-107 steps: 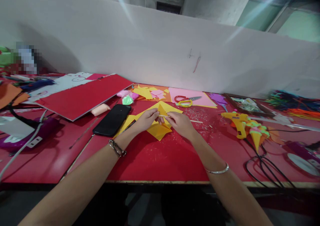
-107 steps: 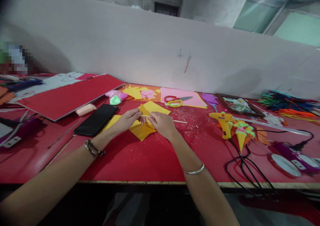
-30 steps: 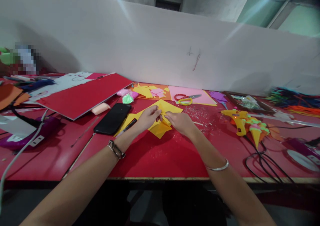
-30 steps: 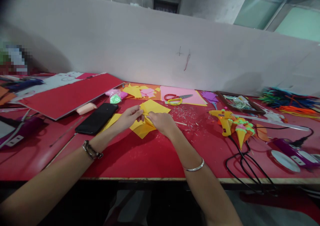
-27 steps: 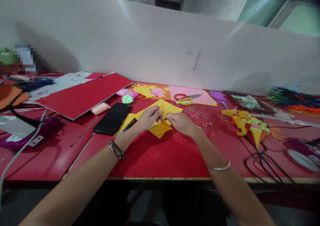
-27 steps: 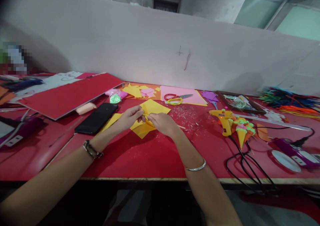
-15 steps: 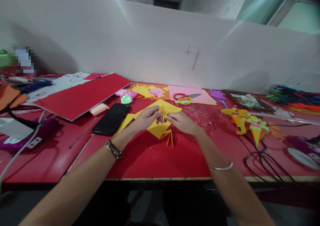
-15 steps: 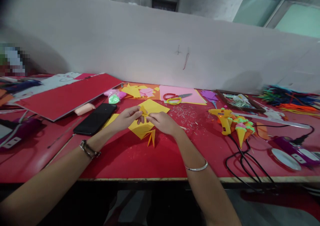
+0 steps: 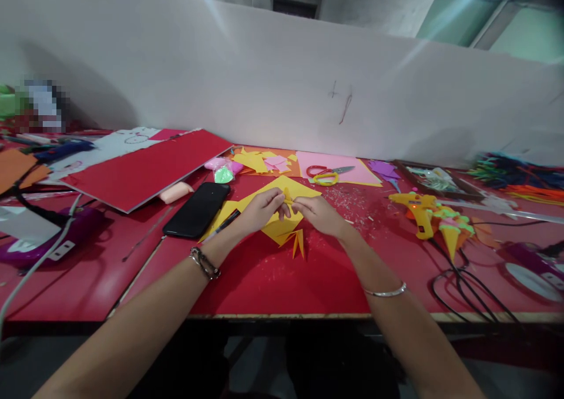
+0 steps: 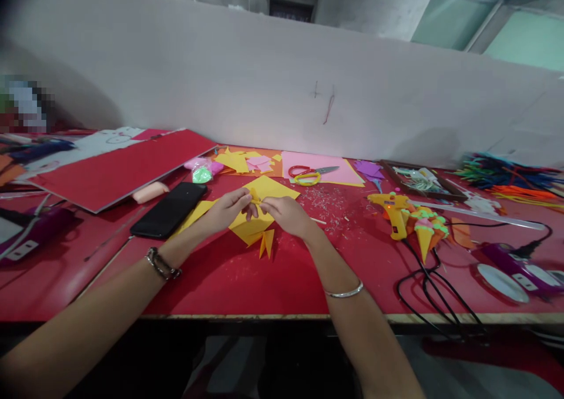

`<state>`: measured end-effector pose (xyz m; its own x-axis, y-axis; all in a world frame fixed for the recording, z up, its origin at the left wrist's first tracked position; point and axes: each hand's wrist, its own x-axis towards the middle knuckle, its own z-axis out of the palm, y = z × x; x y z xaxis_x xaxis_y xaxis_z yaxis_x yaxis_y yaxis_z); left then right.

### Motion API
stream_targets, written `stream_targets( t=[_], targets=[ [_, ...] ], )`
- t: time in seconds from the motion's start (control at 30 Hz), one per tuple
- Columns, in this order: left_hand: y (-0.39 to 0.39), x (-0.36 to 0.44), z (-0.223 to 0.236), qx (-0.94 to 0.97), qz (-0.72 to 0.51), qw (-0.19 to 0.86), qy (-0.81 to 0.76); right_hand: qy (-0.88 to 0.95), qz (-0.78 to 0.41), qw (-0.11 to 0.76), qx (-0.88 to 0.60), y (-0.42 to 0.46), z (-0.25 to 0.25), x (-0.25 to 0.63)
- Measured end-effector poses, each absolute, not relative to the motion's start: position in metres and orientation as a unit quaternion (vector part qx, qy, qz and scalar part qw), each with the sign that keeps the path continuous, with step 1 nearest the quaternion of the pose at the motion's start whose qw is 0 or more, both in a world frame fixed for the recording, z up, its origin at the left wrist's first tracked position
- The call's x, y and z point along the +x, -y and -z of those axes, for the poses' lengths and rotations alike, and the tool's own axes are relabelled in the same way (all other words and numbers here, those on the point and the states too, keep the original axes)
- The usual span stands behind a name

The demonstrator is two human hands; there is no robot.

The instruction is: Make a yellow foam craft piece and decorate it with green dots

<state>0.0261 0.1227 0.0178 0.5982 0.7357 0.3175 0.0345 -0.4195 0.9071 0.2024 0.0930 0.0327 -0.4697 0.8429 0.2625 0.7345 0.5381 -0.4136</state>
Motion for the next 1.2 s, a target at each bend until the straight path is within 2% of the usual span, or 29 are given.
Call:
stream_targets(
  t=[0.07, 0.13, 0.23, 0.3, 0.43, 0.53, 0.63, 0.77, 0.9, 1.03, 1.1, 1.2],
  targets=[
    [-0.119, 0.027, -0.021, 0.789, -0.353, 0.433, -0.254, 0.834, -0.254, 0.241, -0.427, -0.094, -0.033, 0.209],
    [-0.114, 0.027, -0.025, 0.819, -0.335, 0.389, -0.255, 0.808, -0.364, 0.225, -0.405, -0.094, -0.034, 0.217],
    [-0.110, 0.028, -0.029, 0.843, -0.321, 0.356, -0.244, 0.790, -0.430, 0.188, -0.395, -0.093, -0.033, 0.221],
    [-0.110, 0.028, -0.029, 0.838, -0.330, 0.356, -0.250, 0.809, -0.374, 0.198, -0.408, -0.093, -0.033, 0.218],
    [-0.117, 0.030, -0.022, 0.772, -0.385, 0.413, -0.292, 0.839, -0.056, 0.239, -0.487, -0.093, -0.030, 0.203],
    [-0.121, 0.034, -0.017, 0.720, -0.404, 0.472, -0.308, 0.835, 0.116, 0.169, -0.511, -0.093, -0.028, 0.195],
    [-0.120, 0.036, -0.016, 0.716, -0.405, 0.472, -0.316, 0.835, 0.159, 0.122, -0.512, -0.093, -0.029, 0.194],
    [-0.117, 0.032, -0.019, 0.771, -0.405, 0.374, -0.320, 0.837, 0.066, 0.154, -0.522, -0.094, -0.030, 0.198],
    [-0.114, 0.028, -0.024, 0.820, -0.385, 0.288, -0.308, 0.848, -0.140, 0.232, -0.455, -0.094, -0.032, 0.204],
    [-0.110, 0.026, -0.029, 0.859, -0.351, 0.255, -0.271, 0.810, -0.331, 0.245, -0.417, -0.093, -0.033, 0.211],
    [-0.108, 0.027, -0.031, 0.865, -0.345, 0.254, -0.262, 0.796, -0.342, 0.257, -0.429, -0.092, -0.032, 0.213],
    [-0.108, 0.028, -0.031, 0.838, -0.371, 0.263, -0.302, 0.810, -0.212, 0.290, -0.464, -0.093, -0.029, 0.209]
  ],
)
